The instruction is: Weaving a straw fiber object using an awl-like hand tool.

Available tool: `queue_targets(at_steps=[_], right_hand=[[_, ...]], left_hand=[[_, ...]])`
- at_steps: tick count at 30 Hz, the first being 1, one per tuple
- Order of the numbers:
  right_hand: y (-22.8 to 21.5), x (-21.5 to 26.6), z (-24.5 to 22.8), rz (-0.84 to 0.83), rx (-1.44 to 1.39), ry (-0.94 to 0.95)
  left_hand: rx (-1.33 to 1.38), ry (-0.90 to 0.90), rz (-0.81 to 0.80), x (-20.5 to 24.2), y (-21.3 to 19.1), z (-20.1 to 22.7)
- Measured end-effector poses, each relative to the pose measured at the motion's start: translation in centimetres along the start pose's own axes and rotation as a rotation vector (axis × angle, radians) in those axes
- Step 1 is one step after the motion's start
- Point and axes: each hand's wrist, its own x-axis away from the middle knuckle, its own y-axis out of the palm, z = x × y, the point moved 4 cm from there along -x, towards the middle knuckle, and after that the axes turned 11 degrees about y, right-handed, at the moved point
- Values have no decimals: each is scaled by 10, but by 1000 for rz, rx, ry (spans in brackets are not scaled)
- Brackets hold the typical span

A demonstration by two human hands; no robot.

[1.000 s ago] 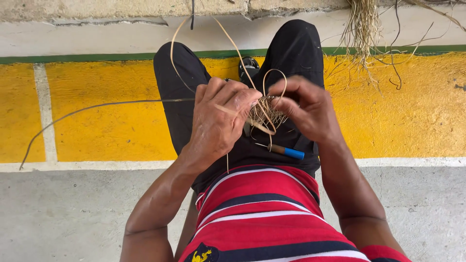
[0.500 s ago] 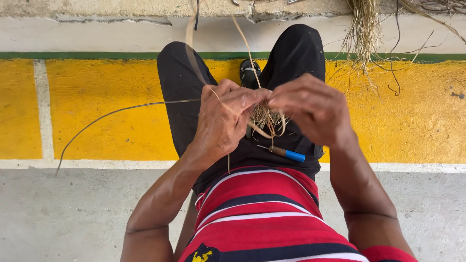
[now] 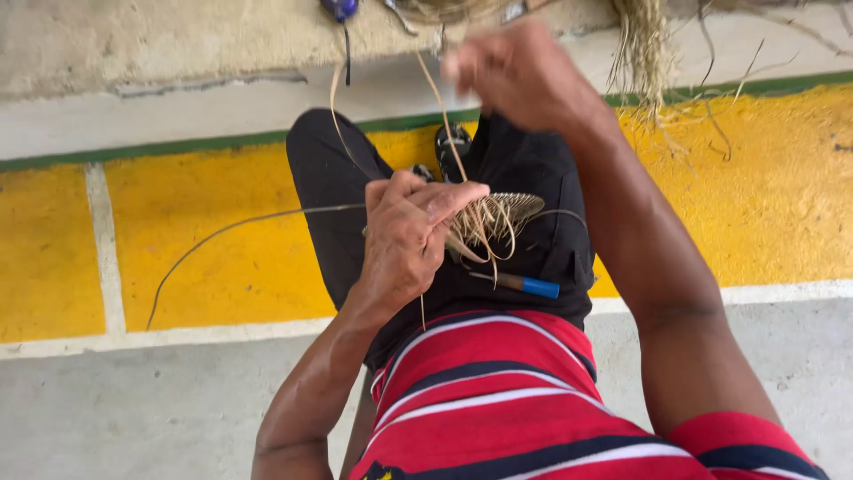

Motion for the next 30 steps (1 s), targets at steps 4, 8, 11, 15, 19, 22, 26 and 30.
queue_targets(at_steps=[4, 8, 11, 15, 19, 22, 26, 30], right_hand=[[24, 52, -29, -528, -216, 328], [23, 70, -50, -203, -434, 40], [16, 38, -48, -4, -347, -29], [25, -23, -2, 159, -415, -68], [13, 6, -29, 19, -448, 65], [19, 50, -39, -253, -312, 166], [22, 69, -40, -63, -373, 123], [16, 29, -41, 157, -352, 149]], left_hand=[[21, -35, 25, -1, 1, -6], [13, -18, 31, 2, 0, -2], [-8, 6, 25, -2, 2, -2], [9, 31, 94, -5, -1, -2], [-42, 2, 76, -1, 1, -12], [19, -47, 22, -3, 0, -16], [30, 8, 32, -3, 2, -7], [-12, -20, -41, 0, 5, -8]])
